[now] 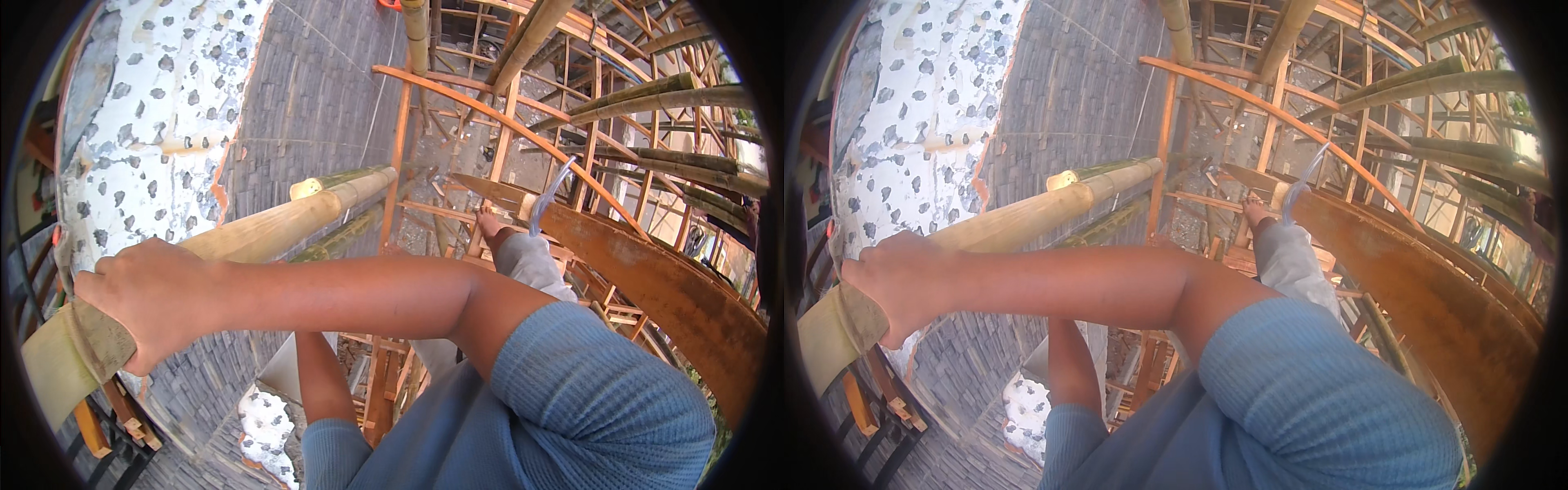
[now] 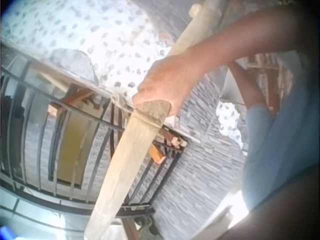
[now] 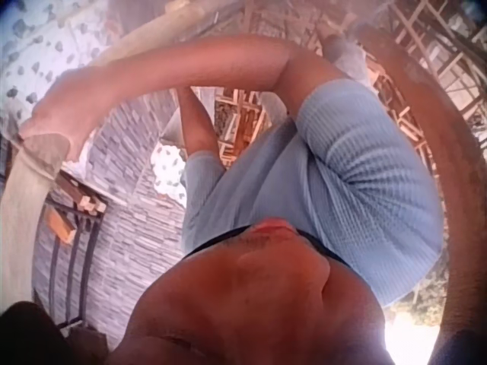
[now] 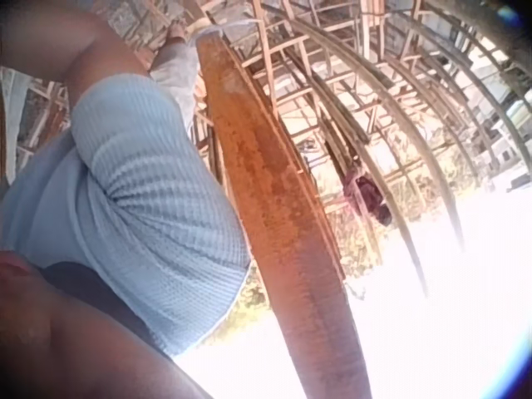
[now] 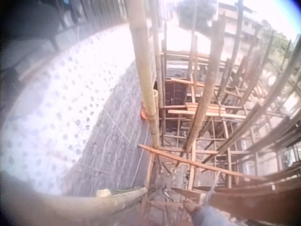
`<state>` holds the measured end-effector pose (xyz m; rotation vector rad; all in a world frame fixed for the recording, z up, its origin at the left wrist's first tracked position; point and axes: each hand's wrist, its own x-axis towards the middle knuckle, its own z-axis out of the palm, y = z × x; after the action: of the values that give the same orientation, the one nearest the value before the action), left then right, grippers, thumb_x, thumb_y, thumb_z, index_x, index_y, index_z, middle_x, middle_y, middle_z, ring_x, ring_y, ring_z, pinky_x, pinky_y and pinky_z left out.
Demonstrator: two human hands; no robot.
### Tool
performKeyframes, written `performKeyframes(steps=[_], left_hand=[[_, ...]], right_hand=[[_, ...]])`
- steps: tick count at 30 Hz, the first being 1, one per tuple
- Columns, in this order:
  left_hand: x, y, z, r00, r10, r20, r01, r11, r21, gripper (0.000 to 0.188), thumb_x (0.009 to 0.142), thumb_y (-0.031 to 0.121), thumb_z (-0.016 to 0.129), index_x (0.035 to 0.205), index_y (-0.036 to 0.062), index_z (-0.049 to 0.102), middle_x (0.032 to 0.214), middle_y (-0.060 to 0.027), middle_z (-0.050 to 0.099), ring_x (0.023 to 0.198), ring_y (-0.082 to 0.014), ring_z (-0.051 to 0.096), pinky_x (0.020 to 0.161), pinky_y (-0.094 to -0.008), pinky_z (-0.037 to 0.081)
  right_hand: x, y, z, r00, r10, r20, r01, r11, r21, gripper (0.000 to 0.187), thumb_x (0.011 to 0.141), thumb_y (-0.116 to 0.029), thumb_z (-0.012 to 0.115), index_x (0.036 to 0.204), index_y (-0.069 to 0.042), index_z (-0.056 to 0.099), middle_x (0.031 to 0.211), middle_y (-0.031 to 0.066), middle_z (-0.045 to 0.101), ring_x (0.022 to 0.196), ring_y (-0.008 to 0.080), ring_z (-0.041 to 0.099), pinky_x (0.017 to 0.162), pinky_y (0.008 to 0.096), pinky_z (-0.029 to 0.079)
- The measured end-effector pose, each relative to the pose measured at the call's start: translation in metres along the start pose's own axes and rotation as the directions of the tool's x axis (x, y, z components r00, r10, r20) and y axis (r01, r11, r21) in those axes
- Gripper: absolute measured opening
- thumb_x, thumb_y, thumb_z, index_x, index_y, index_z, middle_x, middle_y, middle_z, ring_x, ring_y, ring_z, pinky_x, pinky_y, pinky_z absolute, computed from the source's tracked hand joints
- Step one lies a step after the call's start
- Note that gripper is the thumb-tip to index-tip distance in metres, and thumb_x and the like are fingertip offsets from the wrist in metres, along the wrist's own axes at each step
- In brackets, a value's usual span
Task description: The person is assembling a bamboo structure by positioning bamboo poles, securing them with wire, and using pliers to twist and tighten the connections. The person also uses a hammer to adjust the bamboo pieces.
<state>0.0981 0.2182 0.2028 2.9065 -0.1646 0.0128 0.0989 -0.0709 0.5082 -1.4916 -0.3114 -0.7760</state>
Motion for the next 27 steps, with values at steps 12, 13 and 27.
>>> performKeyframes(steps=[12,13,27], left_hand=[[0.012,0.014,0.011,0.999,0.046,0.021,-0.045,0.999,-0.017,0.031,0.097,0.03,0.053,0.112,0.0073,0.068,0.13,-0.0171,0.059,0.124,-0.039,0.053,0.103,-0.0532,0.042],[0.013,0.014,0.01,0.999,0.047,0.02,-0.046,0.999,-0.014,0.031,0.097,0.03,0.053,0.112,0.0073,0.068,0.13,-0.0172,0.059,0.124,-0.0391,0.052,0.103,-0.0532,0.042],[0.093,0.077,-0.002,0.982,0.191,0.016,-0.186,0.97,-0.158,0.032,0.098,0.029,0.054,0.116,0.0058,0.068,0.134,-0.0184,0.058,0.126,-0.0401,0.053,0.105,-0.0528,0.041]], right_hand=[[-0.004,-0.01,-0.007,0.997,0.078,-0.003,-0.078,0.996,-0.046,0.066,0.061,-0.037,0.085,0.102,0.005,0.054,0.09,0.0193,0.067,0.083,0.0364,0.069,0.07,0.0455,0.056],[-0.004,-0.011,-0.005,0.996,0.094,0.001,-0.093,0.994,-0.053,0.067,0.061,-0.037,0.085,0.103,0.005,0.054,0.091,0.0191,0.067,0.084,0.0362,0.069,0.071,0.0454,0.056],[0.001,-0.013,0.003,0.992,0.122,-0.026,-0.124,0.964,-0.234,0.084,0.064,-0.043,0.09,0.125,0.003,0.055,0.105,0.0208,0.071,0.101,0.033,0.071,0.09,0.0396,0.055]])
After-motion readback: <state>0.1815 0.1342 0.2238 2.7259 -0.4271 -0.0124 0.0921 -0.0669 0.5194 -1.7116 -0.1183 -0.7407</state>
